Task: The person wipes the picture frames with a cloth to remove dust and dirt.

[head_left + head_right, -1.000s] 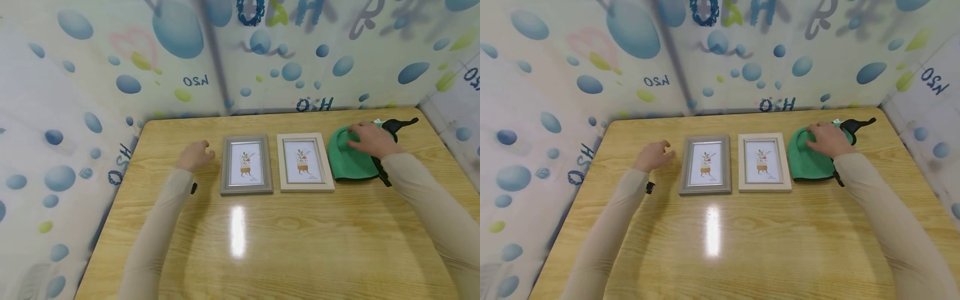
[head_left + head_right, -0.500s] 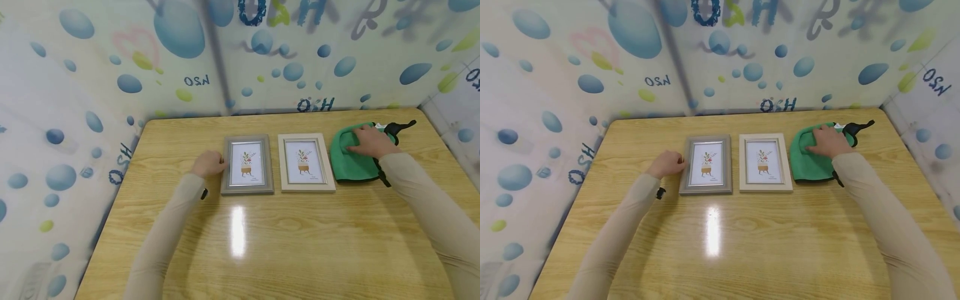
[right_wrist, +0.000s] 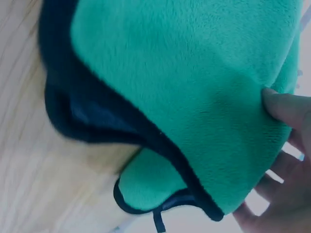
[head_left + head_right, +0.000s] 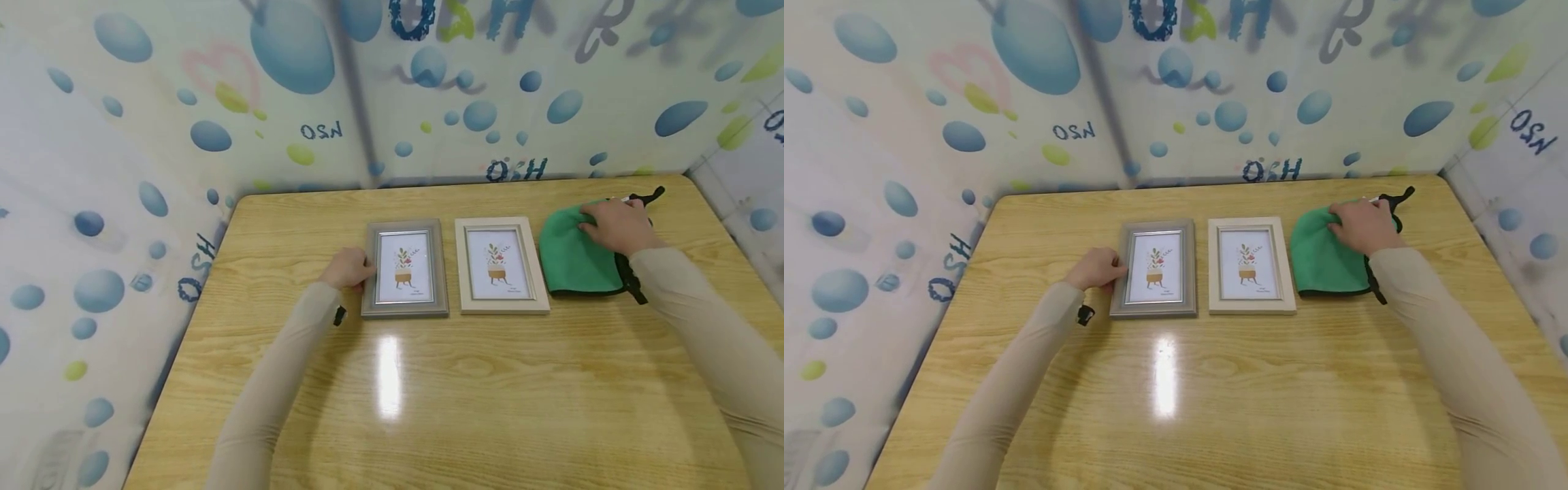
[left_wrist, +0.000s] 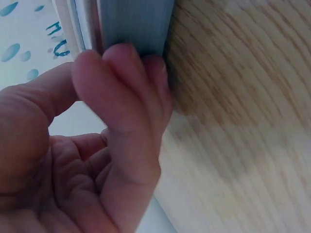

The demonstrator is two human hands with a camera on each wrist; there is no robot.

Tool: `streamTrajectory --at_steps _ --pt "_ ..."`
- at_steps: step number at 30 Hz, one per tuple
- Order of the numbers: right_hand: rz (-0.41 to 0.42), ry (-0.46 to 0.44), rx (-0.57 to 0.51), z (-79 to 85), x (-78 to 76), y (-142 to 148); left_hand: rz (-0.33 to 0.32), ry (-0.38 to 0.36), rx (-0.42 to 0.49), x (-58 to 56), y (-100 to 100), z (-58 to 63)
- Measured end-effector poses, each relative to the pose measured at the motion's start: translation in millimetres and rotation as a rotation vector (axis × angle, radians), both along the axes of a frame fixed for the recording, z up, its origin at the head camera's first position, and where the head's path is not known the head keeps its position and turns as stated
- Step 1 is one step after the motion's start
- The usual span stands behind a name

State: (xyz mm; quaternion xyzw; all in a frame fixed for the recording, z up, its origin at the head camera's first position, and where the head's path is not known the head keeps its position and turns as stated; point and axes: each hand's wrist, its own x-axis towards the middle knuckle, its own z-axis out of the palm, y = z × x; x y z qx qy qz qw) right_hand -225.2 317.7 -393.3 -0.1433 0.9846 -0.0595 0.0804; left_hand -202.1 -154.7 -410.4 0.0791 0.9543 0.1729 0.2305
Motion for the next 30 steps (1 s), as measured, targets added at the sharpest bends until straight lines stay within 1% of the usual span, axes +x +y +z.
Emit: streamTrajectory --at_steps 4,7,12,15,19,24,30 --pt "0.022 0.052 -0.045 9.7 1.5 7.8 0.001 -0.002 0.007 -0.8 -1.5 -1.6" --pt "0.043 0.094 -0.051 19.4 3.9 13.5 -0.001 -0.002 0.014 -1.0 -2.2 -2.4" --pt "0.086 0.206 -0.111 34.4 7.5 20.4 0.004 -0.010 0.016 -1.2 -2.7 -2.2" --pt "0.107 0.280 -0.148 42.4 6.7 22.8 0.008 -0.014 0.010 -1.4 -2.8 -2.0" --pt "0.133 0.341 -0.164 52.8 3.1 22.8 0.000 -0.007 -0.001 -1.2 -0.7 -2.3" --pt "0.174 0.373 -0.207 63.6 -0.7 14.5 -0.029 0.009 0.008 -0.5 6.3 -2.4" --pt "0.184 0.300 -0.233 75.2 -5.2 -8.1 -0.012 0.002 0.029 1.2 14.3 -0.8"
